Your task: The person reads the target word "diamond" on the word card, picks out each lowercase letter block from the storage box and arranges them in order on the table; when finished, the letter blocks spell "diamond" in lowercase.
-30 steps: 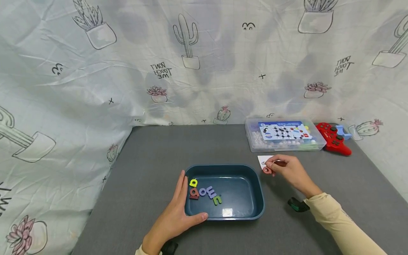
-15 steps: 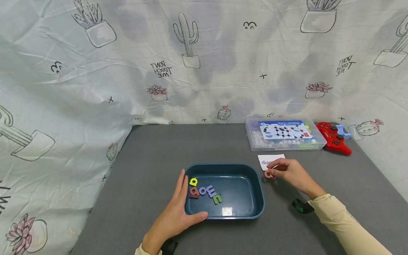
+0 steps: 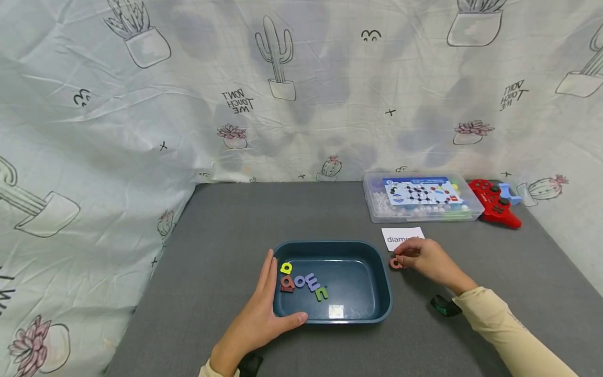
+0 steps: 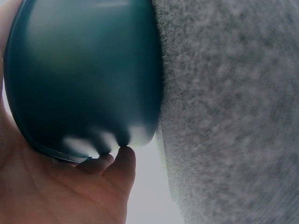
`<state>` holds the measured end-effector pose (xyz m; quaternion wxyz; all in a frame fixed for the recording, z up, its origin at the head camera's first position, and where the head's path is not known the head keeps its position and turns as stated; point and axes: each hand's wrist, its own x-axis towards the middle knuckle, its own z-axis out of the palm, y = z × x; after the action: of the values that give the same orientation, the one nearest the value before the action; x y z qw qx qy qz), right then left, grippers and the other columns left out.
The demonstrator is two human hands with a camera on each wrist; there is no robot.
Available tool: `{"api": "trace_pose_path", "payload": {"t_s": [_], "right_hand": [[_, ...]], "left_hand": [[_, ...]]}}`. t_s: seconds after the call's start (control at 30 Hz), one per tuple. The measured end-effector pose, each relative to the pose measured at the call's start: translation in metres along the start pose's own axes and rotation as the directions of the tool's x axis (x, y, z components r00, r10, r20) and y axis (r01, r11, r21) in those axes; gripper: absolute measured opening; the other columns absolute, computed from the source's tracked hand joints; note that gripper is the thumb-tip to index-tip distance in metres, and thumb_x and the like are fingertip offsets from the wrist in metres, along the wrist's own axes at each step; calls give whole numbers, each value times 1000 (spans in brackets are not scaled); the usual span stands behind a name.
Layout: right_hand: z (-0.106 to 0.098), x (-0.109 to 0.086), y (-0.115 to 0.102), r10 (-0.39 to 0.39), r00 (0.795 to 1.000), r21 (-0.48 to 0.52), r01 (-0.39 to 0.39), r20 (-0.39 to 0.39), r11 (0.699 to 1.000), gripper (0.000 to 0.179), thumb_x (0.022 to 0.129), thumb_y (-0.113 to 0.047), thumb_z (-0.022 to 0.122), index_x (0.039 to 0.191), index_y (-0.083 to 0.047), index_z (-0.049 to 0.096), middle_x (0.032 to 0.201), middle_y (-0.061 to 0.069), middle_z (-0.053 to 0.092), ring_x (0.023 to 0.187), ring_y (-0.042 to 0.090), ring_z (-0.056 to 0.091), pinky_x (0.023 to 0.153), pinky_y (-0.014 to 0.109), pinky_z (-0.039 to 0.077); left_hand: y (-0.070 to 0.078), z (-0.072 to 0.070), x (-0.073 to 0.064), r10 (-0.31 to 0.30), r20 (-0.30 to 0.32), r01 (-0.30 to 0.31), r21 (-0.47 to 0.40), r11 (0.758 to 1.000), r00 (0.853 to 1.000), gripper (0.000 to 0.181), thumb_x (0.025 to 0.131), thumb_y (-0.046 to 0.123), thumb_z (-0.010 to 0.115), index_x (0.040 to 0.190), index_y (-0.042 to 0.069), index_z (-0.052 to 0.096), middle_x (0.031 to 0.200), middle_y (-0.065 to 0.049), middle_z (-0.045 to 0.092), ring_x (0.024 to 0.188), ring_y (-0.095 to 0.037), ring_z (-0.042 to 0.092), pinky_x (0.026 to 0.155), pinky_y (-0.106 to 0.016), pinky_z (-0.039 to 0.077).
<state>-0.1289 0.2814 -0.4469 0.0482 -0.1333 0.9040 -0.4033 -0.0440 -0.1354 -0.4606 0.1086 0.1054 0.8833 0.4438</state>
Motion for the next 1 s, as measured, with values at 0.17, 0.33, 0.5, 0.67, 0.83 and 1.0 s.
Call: {"api": "trace_pose_path", "payload": {"t_s": [0.17, 0.33, 0.5, 0.67, 0.83, 1.0], "right_hand": [[4, 2, -1, -34, 999, -84, 30, -37, 996, 10, 90, 4, 81, 98, -2, 80, 97, 4, 74, 89, 22, 71, 75, 31, 57], [6, 2, -2, -54, 997, -130, 47, -54, 990, 10, 90, 4, 81, 97, -3, 80, 97, 4, 72, 91, 25, 71, 79, 39, 59], [7, 1, 2, -67, 996, -116, 60, -56, 991, 16, 90, 1, 84, 105, 1, 79, 96, 3, 73, 90, 23, 71, 80, 39, 60], [6, -1, 4, -122, 993, -62, 121, -8, 991, 38, 88, 2, 86, 123, 8, 73, 99, 4, 73, 89, 21, 70, 79, 35, 61], [7, -1, 6, -175, 985, -52, 175, 6, 983, 44, 86, 6, 86, 126, 9, 70, 99, 3, 70, 88, 19, 68, 77, 32, 61], [8, -2, 9, -204, 979, -60, 203, -9, 977, 40, 85, 6, 87, 123, 8, 72, 98, 2, 69, 87, 18, 68, 76, 32, 60]], "left_hand": [[0, 0, 0, -10, 4, 10, 1, 1000, 1000, 132, 84, 61, 86, 174, 22, -3, 178, 8, -16, 160, -38, 18, 115, -74, 31], [0, 0, 0, -16, -4, 16, 7, 1000, 1000, 132, 84, 61, 86, 174, 23, -3, 178, 9, -16, 159, -40, 20, 114, -74, 32], [0, 0, 1, -12, 0, 12, 5, 1000, 1000, 132, 84, 60, 86, 174, 23, -2, 178, 10, -16, 160, -38, 20, 114, -73, 32], [-1, 0, 2, -11, 1, 11, 0, 1000, 1000, 132, 84, 60, 87, 174, 24, -3, 178, 9, -16, 160, -38, 20, 114, -74, 31], [-2, 0, 2, -7, 3, 7, 5, 1000, 1000, 131, 84, 60, 86, 173, 25, -4, 178, 9, -17, 160, -38, 18, 115, -73, 31], [-2, 0, 3, -9, 9, 9, 3, 1000, 1000, 132, 84, 60, 86, 173, 25, -4, 178, 9, -17, 160, -38, 16, 115, -73, 30]]}}
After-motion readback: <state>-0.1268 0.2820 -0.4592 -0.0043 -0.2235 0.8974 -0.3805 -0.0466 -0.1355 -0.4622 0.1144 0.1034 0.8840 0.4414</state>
